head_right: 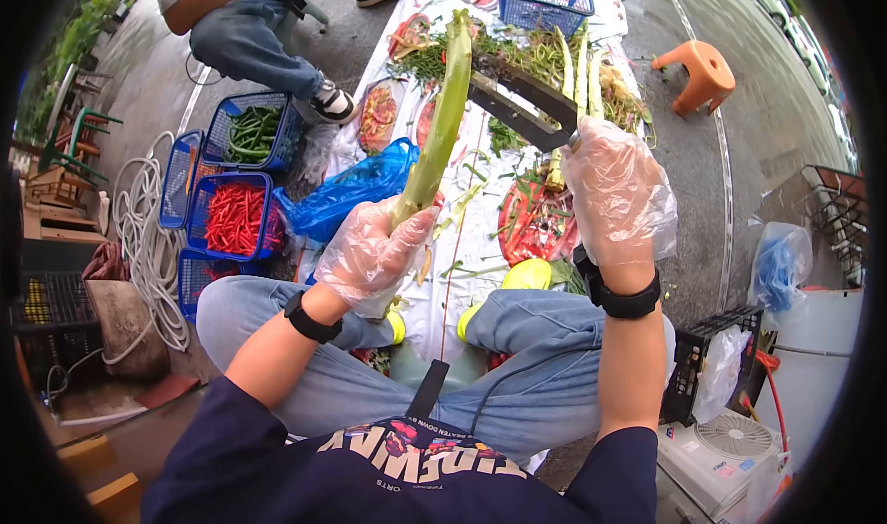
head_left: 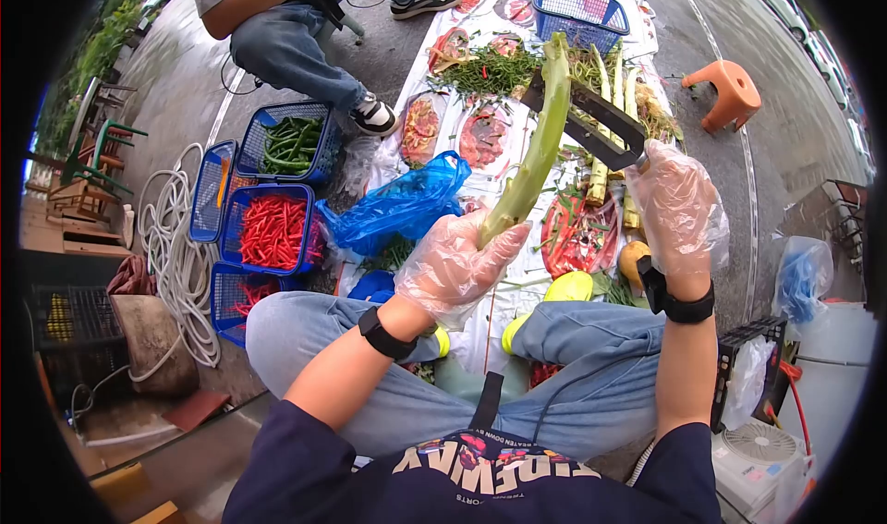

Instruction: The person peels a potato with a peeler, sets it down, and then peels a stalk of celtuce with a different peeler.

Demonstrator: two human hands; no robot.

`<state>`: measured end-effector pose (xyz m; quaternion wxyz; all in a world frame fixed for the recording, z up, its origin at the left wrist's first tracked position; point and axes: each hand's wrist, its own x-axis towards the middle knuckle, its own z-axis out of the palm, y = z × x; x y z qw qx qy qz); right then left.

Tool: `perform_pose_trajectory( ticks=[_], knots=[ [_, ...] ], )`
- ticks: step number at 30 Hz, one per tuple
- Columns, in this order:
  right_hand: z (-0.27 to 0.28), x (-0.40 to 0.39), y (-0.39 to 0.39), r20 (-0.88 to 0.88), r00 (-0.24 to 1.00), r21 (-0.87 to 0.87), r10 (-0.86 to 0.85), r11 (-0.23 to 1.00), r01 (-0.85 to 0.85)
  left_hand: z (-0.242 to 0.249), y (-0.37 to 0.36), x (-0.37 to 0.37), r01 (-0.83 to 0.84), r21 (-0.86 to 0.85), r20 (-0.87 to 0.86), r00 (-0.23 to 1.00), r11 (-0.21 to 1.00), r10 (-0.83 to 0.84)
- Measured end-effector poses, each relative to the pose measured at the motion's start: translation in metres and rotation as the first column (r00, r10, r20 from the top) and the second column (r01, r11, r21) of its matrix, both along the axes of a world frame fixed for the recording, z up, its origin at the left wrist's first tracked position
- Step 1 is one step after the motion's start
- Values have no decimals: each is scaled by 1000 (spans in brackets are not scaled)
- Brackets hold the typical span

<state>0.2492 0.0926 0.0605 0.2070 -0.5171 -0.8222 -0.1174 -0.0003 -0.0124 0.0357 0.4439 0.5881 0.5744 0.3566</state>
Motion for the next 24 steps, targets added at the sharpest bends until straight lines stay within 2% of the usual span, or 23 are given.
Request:
perform_pose_trajectory(
  ticks=[1,2,4,5,7,8,9,11,15,17,18,19,21,24],
  knots=[
    [-2,2,0,38,997,141,73,987,-78,0,2,0,-6,5,-12,1000,1000,6],
    [-2,3,-2,37,997,140,73,987,-77,2,4,-1,-5,5,-13,1000,1000,5],
    [-2,3,-5,44,981,205,191,959,-196,7,7,-3,-99,39,-8,995,994,100],
    [-2,2,-4,43,979,199,201,958,-205,-1,10,-4,-185,90,93,980,979,176],
    [-3,-4,-3,71,978,107,196,973,-203,-14,16,-11,-272,201,80,962,941,261],
    [-3,-6,-2,18,969,90,248,964,-248,-16,20,-10,-340,238,174,936,910,305],
    [2,-12,-4,14,965,83,262,961,-262,-11,23,-15,-324,235,115,945,916,305],
    [12,-23,-9,138,968,-117,211,974,-195,-7,27,-16,-374,362,178,927,854,330],
    [9,-25,-8,162,950,-116,266,961,-250,-14,32,-31,-397,316,148,918,862,368],
    [10,-26,-7,165,946,-108,277,959,-262,-4,31,-34,-405,108,69,914,908,399],
    [10,-26,-7,166,946,-101,278,959,-265,0,30,-35,-389,72,66,921,918,385],
    [10,-27,-7,166,946,-101,279,959,-265,-3,30,-35,-389,73,66,920,918,385],
    [11,-28,-8,167,936,-110,311,949,-296,-8,31,-34,-405,227,28,912,886,410],
    [9,-27,-8,116,933,-90,341,939,-332,-6,31,-37,-399,202,-2,913,894,408]
  ],
)
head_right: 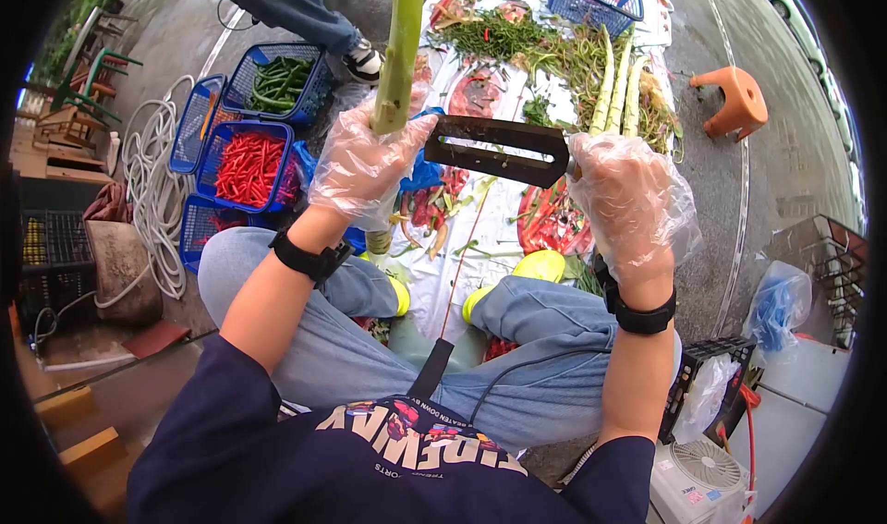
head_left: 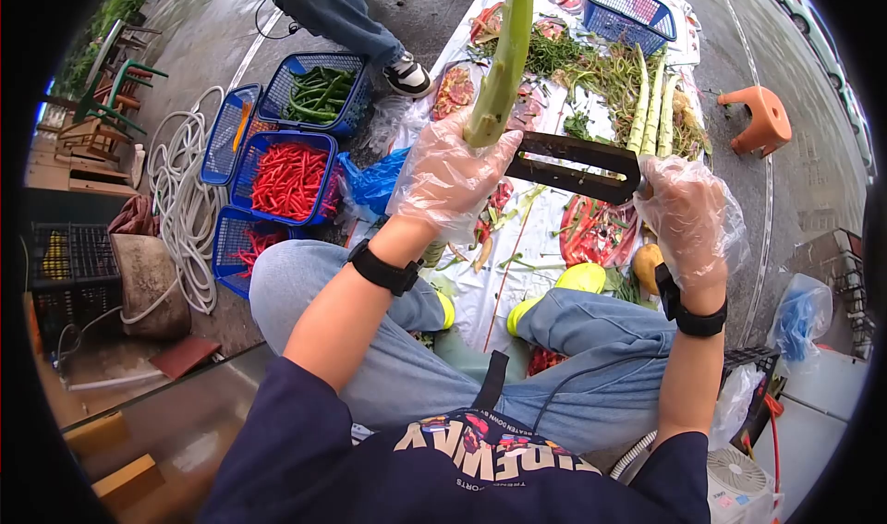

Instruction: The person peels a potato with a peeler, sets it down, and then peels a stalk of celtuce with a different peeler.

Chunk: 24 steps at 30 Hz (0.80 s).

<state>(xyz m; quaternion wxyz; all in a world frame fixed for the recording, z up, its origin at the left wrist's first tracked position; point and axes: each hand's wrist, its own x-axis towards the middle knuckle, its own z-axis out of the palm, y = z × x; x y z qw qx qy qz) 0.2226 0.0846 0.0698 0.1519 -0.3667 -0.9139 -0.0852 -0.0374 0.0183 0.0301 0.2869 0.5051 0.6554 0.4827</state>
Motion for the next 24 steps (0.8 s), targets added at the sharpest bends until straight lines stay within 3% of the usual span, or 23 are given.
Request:
perform_pose_trajectory(
  ticks=[4,7,10,15,17,18,19,21,23,24],
  knots=[
    [4,-1,-2,50,999,-36,-18,999,20,-3,0,0,35,-56,50,998,998,-32],
    [6,-1,-2,91,996,-102,-23,994,33,-3,0,2,-33,-62,99,994,998,39],
    [-2,4,2,-9,1000,-85,-18,996,18,-2,0,3,-52,-25,119,991,998,54],
    [3,28,15,-46,941,144,-336,930,339,-10,1,-1,20,-16,109,994,1000,-18],
    [15,26,18,-167,880,24,-445,890,455,-23,1,-3,51,-13,26,998,999,-51],
    [15,24,21,-276,850,-73,-449,892,447,-23,2,-2,93,-16,-62,994,996,-94],
    [15,22,20,-270,853,-71,-447,892,446,-22,1,1,91,-17,-55,994,996,-92],
    [22,9,8,-631,657,-394,-413,900,187,-15,-3,11,163,-21,21,986,986,-163],
    [41,-3,-7,-597,721,-384,-353,914,130,-14,-7,15,186,-105,24,983,977,-184],
    [39,3,-5,-499,829,-223,-253,962,160,-14,-9,15,249,-97,47,968,964,-245]
  ],
)
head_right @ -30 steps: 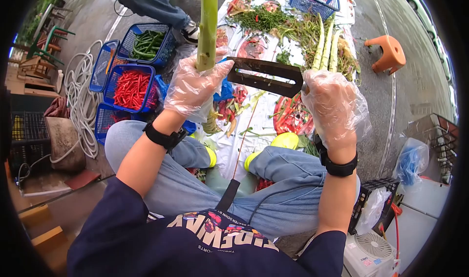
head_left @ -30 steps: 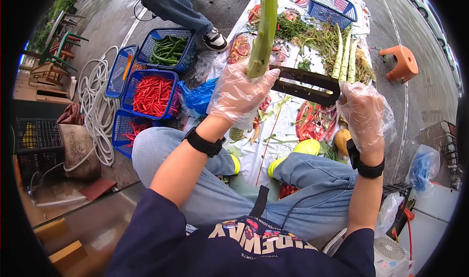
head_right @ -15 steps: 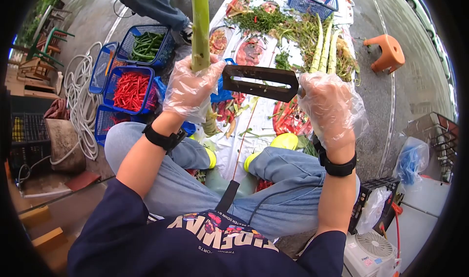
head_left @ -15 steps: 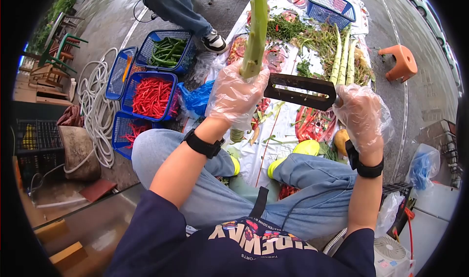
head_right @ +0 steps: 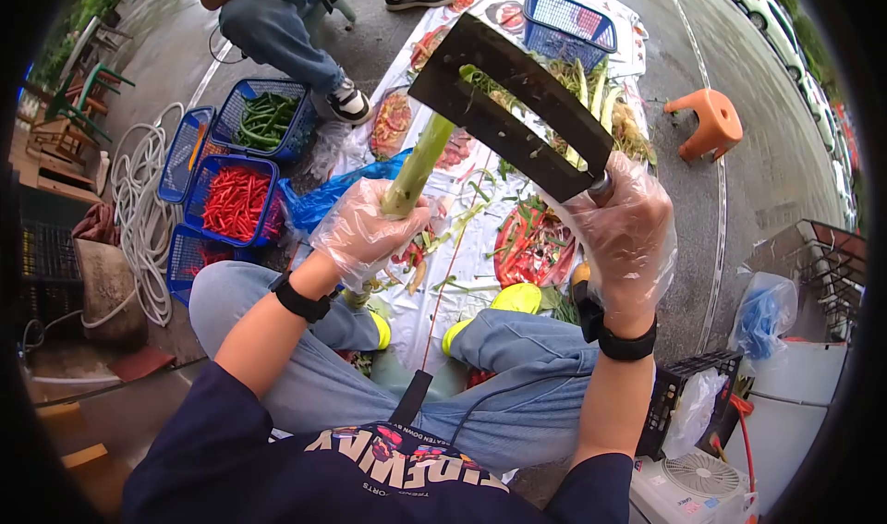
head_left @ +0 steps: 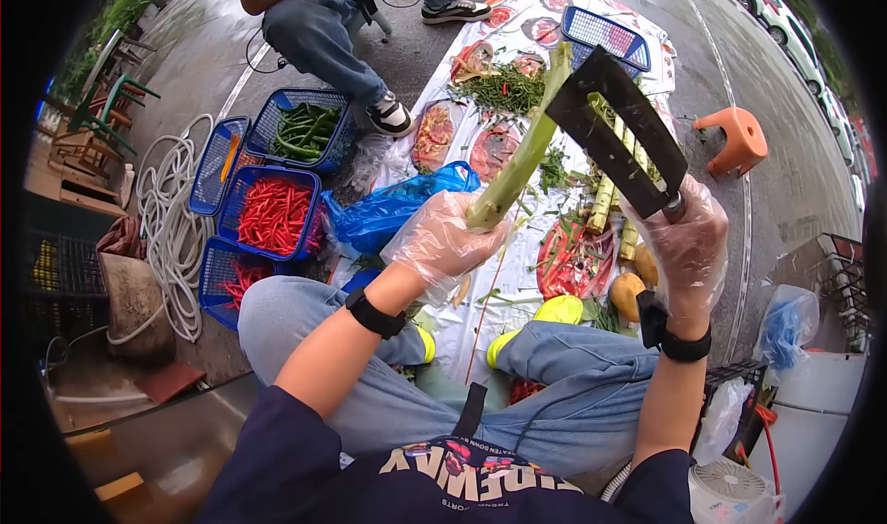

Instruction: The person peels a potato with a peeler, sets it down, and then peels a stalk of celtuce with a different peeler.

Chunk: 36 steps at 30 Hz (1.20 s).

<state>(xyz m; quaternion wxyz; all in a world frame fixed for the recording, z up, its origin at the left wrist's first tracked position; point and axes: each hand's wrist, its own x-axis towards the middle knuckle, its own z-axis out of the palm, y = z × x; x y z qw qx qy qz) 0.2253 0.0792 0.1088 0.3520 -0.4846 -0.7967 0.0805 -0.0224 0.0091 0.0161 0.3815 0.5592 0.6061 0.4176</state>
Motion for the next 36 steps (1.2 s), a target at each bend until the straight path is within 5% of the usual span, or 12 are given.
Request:
perform_pose_trajectory(
  ticks=[1,6,11,18,23,32,34,36],
  knots=[
    [-1,4,3,184,983,135,14,990,-40,0,0,0,62,2,23,998,998,-62],
    [-8,12,7,238,971,85,29,995,-50,-5,-5,0,209,-69,7,978,976,-209],
    [-2,17,9,189,981,27,34,999,-39,-7,-1,-4,327,53,-93,942,944,-321],
    [-9,24,15,238,969,-11,58,998,-57,-2,-1,-5,350,-12,-112,930,937,-349],
    [-8,30,16,286,955,58,79,993,-100,-9,-1,-2,367,91,-127,926,926,-355],
    [7,21,7,173,982,-26,76,997,-73,5,-5,-3,377,4,-143,917,926,-373],
    [2,21,6,182,982,203,56,975,-93,4,-7,-4,391,31,-164,910,920,-381],
    [-2,26,11,214,975,219,56,970,-104,5,-8,-3,406,58,-186,902,912,-390]
  ],
)
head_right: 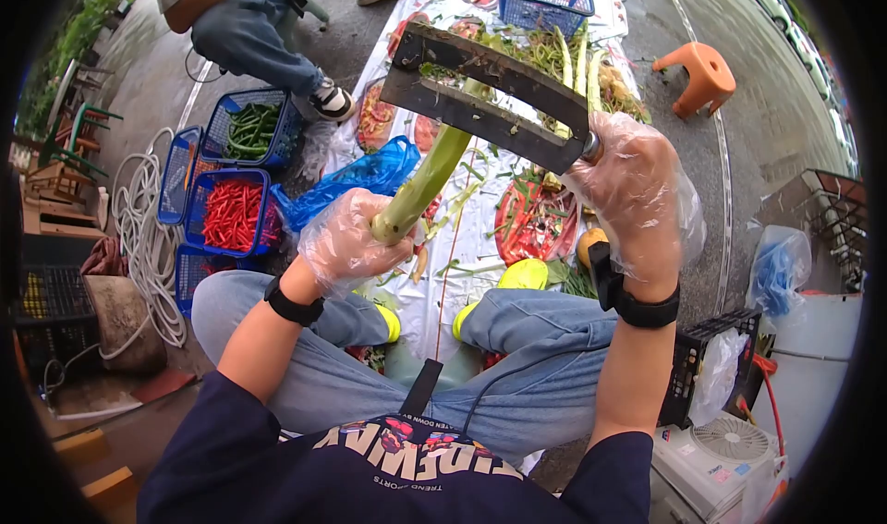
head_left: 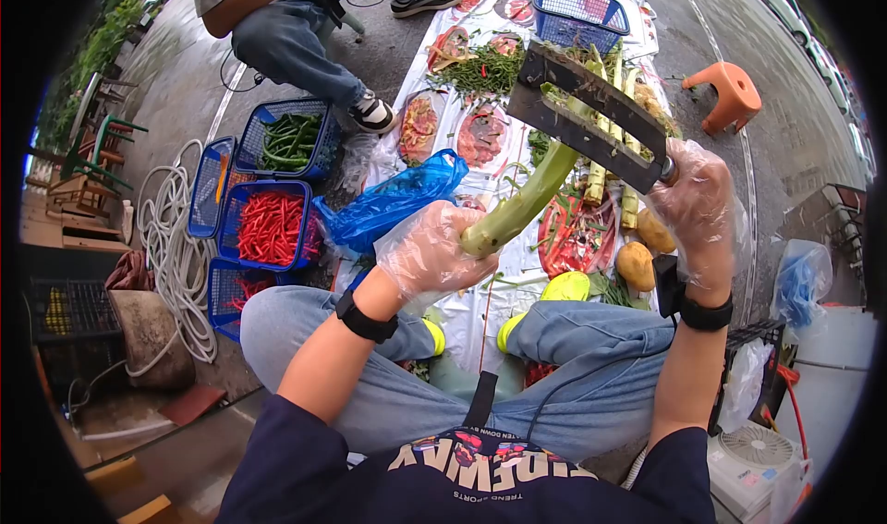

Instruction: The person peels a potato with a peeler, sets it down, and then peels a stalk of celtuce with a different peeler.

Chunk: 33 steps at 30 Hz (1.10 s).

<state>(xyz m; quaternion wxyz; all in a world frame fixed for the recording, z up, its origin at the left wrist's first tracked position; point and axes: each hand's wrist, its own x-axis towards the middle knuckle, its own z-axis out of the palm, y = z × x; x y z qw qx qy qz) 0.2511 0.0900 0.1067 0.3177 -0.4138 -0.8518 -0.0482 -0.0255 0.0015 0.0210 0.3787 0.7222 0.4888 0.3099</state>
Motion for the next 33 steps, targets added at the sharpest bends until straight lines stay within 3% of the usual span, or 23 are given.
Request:
perform_pose_trajectory(
  ticks=[5,11,15,17,19,21,24,28,29,30,33],
  knots=[
    [-15,11,13,58,998,-18,-36,999,38,3,1,1,21,194,-28,999,981,-16],
    [-22,16,22,46,997,-175,-59,982,66,1,2,-2,7,179,-60,998,984,4],
    [-40,35,35,101,993,47,-60,997,55,-1,-1,1,9,232,-39,999,973,0],
    [-53,50,48,163,983,139,-82,988,59,-1,-1,2,6,138,-40,999,990,0],
    [-62,61,59,138,964,-88,-229,966,242,-2,-2,1,32,96,14,999,995,-33],
    [-66,72,67,94,961,-64,-258,962,265,-3,-1,0,61,58,68,996,996,-65],
    [-40,62,54,67,915,-173,-399,898,404,-3,-1,-2,-68,-176,197,975,982,103],
    [-19,39,36,-114,935,-174,-337,933,315,0,1,2,-175,-206,100,975,963,198],
    [-16,31,29,-113,935,-175,-336,933,314,-4,1,1,-180,-209,89,975,961,202],
    [-15,25,23,-80,964,-49,-255,967,252,-5,1,2,-186,-211,79,975,960,207],
    [-9,14,16,31,980,-51,-196,979,198,1,1,5,-194,-205,51,977,959,208]
  ],
)
